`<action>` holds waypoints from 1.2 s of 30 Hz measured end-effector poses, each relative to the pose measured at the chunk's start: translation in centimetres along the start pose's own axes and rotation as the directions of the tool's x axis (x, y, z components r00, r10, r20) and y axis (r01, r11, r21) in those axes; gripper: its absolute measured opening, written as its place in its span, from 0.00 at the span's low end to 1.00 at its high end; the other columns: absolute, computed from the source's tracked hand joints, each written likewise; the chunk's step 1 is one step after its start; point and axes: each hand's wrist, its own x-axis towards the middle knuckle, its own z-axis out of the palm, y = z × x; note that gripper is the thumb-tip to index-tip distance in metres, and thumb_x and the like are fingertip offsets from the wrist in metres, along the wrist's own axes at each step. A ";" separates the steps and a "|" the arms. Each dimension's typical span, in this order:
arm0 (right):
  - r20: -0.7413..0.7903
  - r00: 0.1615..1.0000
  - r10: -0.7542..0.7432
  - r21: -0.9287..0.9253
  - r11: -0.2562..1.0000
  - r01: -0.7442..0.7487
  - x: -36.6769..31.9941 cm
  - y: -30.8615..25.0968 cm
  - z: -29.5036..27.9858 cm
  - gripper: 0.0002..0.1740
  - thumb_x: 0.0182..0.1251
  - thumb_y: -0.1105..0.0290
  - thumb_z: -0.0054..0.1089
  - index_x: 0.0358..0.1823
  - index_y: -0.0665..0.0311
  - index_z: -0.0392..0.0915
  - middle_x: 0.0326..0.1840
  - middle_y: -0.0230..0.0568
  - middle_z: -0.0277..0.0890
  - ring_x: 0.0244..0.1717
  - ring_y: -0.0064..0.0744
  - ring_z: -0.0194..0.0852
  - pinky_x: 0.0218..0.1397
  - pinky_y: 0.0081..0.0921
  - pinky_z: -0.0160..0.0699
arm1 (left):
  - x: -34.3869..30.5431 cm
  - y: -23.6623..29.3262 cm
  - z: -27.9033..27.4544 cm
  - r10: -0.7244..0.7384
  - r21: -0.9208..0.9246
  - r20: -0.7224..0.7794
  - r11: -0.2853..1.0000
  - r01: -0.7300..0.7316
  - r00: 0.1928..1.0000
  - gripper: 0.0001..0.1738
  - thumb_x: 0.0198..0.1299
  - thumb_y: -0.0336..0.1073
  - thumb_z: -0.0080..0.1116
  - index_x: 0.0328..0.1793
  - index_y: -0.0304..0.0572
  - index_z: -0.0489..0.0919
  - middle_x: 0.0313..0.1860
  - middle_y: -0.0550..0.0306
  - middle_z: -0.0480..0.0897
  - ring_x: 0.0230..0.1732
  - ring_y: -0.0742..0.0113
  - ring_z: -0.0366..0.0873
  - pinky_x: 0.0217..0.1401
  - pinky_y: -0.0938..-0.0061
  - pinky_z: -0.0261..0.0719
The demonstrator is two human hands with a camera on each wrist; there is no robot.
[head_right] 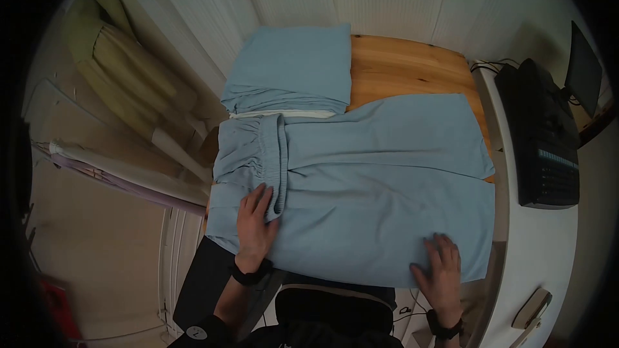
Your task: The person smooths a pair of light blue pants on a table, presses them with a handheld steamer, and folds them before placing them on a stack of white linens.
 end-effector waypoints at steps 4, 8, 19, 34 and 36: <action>0.127 0.992 -0.028 0.014 1.000 0.026 -1.2 0.3 0.7 0.43 0.56 0.63 0.75 0.73 0.65 0.69 0.81 0.54 0.57 0.83 0.61 0.49 0.81 0.65 0.47 | 1.3 -1.5 -4.0 -0.510 -0.673 -0.093 0.666 0.324 0.855 0.21 0.71 0.38 0.62 0.67 0.39 0.78 0.58 0.52 0.83 0.57 0.64 0.79 0.61 0.71 0.75; 0.223 0.971 0.083 -0.023 0.997 -0.079 -2.9 2.0 -0.6 0.44 0.56 0.68 0.71 0.77 0.63 0.66 0.85 0.54 0.52 0.86 0.59 0.43 0.82 0.66 0.43 | 2.4 -5.9 -10.3 -0.813 -0.974 -0.202 0.224 -0.026 0.545 0.26 0.75 0.50 0.58 0.64 0.33 0.78 0.59 0.54 0.82 0.58 0.64 0.80 0.62 0.68 0.77; 0.096 0.994 0.051 -0.164 0.986 -0.035 -8.7 10.0 -2.1 0.37 0.56 0.89 0.46 0.71 0.65 0.74 0.76 0.55 0.67 0.79 0.55 0.62 0.82 0.52 0.58 | -8.1 -19.7 -13.2 -0.771 -0.981 -0.134 0.191 0.025 0.622 0.30 0.75 0.52 0.55 0.67 0.31 0.75 0.63 0.50 0.80 0.63 0.61 0.78 0.70 0.66 0.73; -0.257 0.965 -0.054 -0.081 0.996 0.034 16.2 13.2 -15.8 0.17 0.65 0.83 0.47 0.48 0.63 0.83 0.42 0.52 0.85 0.47 0.54 0.85 0.52 0.39 0.83 | -2.6 -21.4 -17.1 -0.596 -0.869 0.469 -0.442 0.222 0.652 0.34 0.78 0.51 0.45 0.75 0.25 0.67 0.73 0.38 0.73 0.74 0.48 0.70 0.80 0.55 0.64; -0.356 0.932 -0.068 -0.258 0.966 -0.028 23.7 13.7 -12.8 0.12 0.70 0.75 0.52 0.49 0.60 0.83 0.39 0.51 0.85 0.45 0.54 0.85 0.48 0.41 0.84 | 1.2 -23.3 -14.6 -0.598 -0.872 0.445 -0.459 0.170 0.667 0.37 0.78 0.55 0.40 0.76 0.26 0.65 0.71 0.38 0.74 0.74 0.45 0.69 0.81 0.51 0.61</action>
